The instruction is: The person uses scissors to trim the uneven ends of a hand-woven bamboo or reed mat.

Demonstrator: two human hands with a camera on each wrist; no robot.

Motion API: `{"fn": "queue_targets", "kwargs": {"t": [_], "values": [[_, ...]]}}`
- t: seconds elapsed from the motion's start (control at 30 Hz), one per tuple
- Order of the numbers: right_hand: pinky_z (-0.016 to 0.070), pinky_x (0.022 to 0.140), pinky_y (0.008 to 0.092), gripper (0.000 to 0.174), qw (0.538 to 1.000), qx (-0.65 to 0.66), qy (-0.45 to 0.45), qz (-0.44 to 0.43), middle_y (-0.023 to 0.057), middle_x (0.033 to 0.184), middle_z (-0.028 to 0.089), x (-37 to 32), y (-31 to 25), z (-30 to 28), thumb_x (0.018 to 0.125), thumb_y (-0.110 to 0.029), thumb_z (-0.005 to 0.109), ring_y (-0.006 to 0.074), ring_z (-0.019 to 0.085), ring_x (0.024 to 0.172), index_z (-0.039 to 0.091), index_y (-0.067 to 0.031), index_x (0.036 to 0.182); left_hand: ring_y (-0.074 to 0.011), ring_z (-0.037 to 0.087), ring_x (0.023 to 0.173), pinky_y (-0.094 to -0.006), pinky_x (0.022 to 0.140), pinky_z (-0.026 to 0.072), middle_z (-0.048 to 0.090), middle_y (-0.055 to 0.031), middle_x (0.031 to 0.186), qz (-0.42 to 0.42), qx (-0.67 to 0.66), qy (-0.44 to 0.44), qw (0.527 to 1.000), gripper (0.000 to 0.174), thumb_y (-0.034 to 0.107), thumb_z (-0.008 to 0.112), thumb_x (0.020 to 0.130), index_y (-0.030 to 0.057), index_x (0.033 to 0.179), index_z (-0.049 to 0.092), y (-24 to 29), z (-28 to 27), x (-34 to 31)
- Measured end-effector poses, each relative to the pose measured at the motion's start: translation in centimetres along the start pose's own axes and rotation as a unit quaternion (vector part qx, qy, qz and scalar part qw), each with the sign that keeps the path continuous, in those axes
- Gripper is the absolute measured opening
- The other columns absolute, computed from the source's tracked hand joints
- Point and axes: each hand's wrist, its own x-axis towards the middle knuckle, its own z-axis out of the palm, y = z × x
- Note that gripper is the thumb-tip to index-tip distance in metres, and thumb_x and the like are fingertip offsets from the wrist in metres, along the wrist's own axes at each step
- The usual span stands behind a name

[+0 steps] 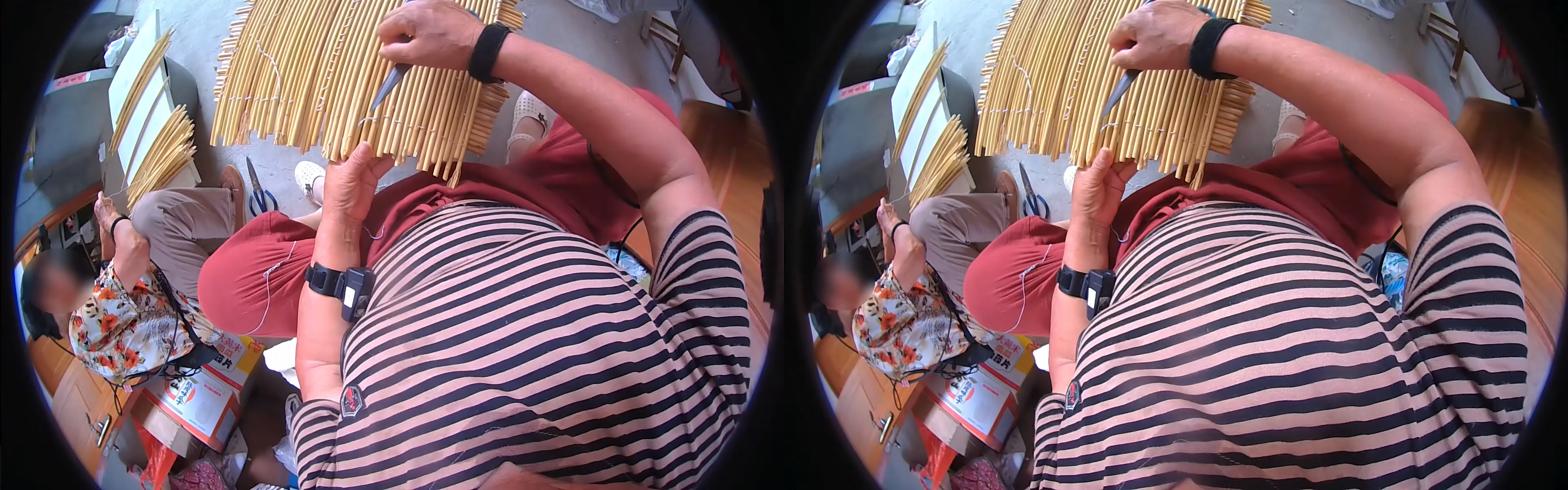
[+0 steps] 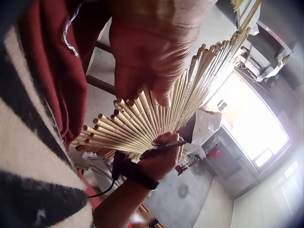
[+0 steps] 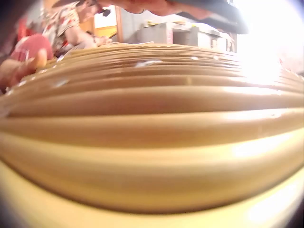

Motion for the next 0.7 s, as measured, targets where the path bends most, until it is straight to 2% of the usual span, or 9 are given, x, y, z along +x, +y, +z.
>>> {"fn": "queue_targets", "kwargs": {"t": [0.03, 0.1, 0.13, 0.17, 0.23, 0.3, 0.4, 0.5, 0.7], "values": [[0.0516, 0.074, 0.0423, 0.028, 1.0, -0.026, -0.011, 0.006, 0.014, 0.086, 0.071, -0.4, -0.6, -1.1, 0.085, -0.03, 0.059, 0.0258, 0.068, 0.078, 0.073, -0.0099, 0.099, -0.0304, 0.063, 0.112, -0.0504, 0.095, 0.0529, 0.06, -0.0149, 0.126, -0.018, 0.004, 0.005, 1.0, 0.05, 0.009, 0.066, 0.09, 0.0021, 0.136, 0.047, 0.1, -0.2, -0.2], [0.0545, 0.073, 0.0384, 0.027, 0.999, -0.038, 0.026, 0.024, 0.0102, 0.079, 0.071, -0.3, 0.7, 1.6, 0.081, -0.028, 0.058, 0.0267, 0.069, 0.077, 0.071, -0.0201, 0.104, -0.0337, 0.061, 0.112, -0.0537, 0.098, 0.049, 0.061, -0.0157, 0.124, -0.024, -0.003, -0.009, 1.0, 0.053, 0.019, 0.071, 0.089, 0.0017, 0.134, 0.049, 0.5, 0.2, -1.0], [0.0521, 0.06, 0.0393, 0.042, 0.999, -0.002, 0.038, -0.026, 0.0103, 0.065, 0.064, -0.4, 1.6, 2.7, 0.077, -0.015, 0.057, 0.0271, 0.062, 0.058, 0.069, -0.0202, 0.117, -0.0348, 0.061, 0.112, -0.0549, 0.099, 0.048, 0.061, -0.016, 0.124, -0.036, -0.038, -0.03, 0.998, 0.055, 0.023, 0.072, 0.088, 0.0019, 0.134, 0.049, 0.6, 0.0, -1.4], [0.051, 0.067, 0.0403, 0.051, 0.997, -0.04, -0.032, -0.049, 0.0097, 0.068, 0.065, -0.4, 1.1, 2.2, 0.075, -0.011, 0.056, 0.0271, 0.064, 0.063, 0.067, -0.0258, 0.124, -0.0358, 0.06, 0.113, -0.056, 0.1, 0.047, 0.061, -0.0162, 0.124, -0.048, -0.073, -0.05, 0.995, 0.058, 0.026, 0.074, 0.087, 0.0021, 0.134, 0.049, 0.6, -0.2, -1.6], [0.0474, 0.076, 0.0399, 0.059, 0.982, -0.094, -0.049, -0.154, 0.0099, 0.07, 0.066, -0.6, 1.5, 2.9, 0.073, -0.008, 0.055, 0.027, 0.065, 0.068, 0.065, -0.0292, 0.127, -0.0381, 0.056, 0.118, -0.0595, 0.104, 0.0416, 0.058, -0.0172, 0.129, -0.055, -0.083, -0.049, 0.994, 0.069, 0.041, 0.072, 0.086, 0.0038, 0.138, 0.045, 0.8, -0.5, -1.4], [0.0426, 0.079, 0.0383, 0.07, 0.975, -0.14, -0.124, -0.123, 0.0098, 0.07, 0.066, -1.2, -0.3, 2.0, 0.073, -0.007, 0.056, 0.0262, 0.064, 0.07, 0.054, -0.0321, 0.138, -0.0373, 0.053, 0.122, -0.0601, 0.105, 0.0394, 0.056, -0.0172, 0.132, -0.064, -0.096, -0.02, 0.993, 0.07, 0.045, 0.069, 0.088, 0.0048, 0.139, 0.043, 1.4, 0.2, -1.2], [0.0407, 0.078, 0.0387, 0.076, 0.967, -0.174, -0.168, -0.085, 0.0086, 0.069, 0.065, -1.9, -2.0, 1.4, 0.076, -0.007, 0.054, 0.0243, 0.064, 0.068, 0.043, -0.0325, 0.147, -0.0358, 0.05, 0.127, -0.0592, 0.107, 0.0378, 0.055, -0.0165, 0.135, -0.039, -0.118, 0.043, 0.991, 0.068, 0.046, 0.065, 0.091, 0.0053, 0.14, 0.043, 1.6, 0.9, -0.7], [0.0408, 0.078, 0.0378, 0.071, 0.952, -0.228, -0.188, -0.079, 0.0082, 0.07, 0.065, -2.0, -2.6, 1.7, 0.081, -0.009, 0.054, 0.0226, 0.063, 0.067, 0.043, -0.0327, 0.147, -0.0363, 0.051, 0.127, -0.0584, 0.108, 0.0391, 0.056, -0.0191, 0.134, -0.028, -0.099, 0.05, 0.993, 0.061, 0.042, 0.062, 0.094, 0.0042, 0.138, 0.045, 1.4, 0.9, -0.4], [0.0442, 0.08, 0.0372, 0.071, 0.92, -0.322, -0.21, -0.071, 0.0065, 0.079, 0.069, -3.1, -3.4, 2.6, 0.09, -0.014, 0.051, 0.0205, 0.069, 0.079, 0.025, -0.0309, 0.155, -0.0353, 0.054, 0.124, -0.056, 0.107, 0.0418, 0.058, -0.0186, 0.131, -0.034, -0.062, 0.064, 0.995, 0.053, 0.029, 0.064, 0.094, 0.0027, 0.136, 0.046, 0.1, 1.3, 0.2]]}}
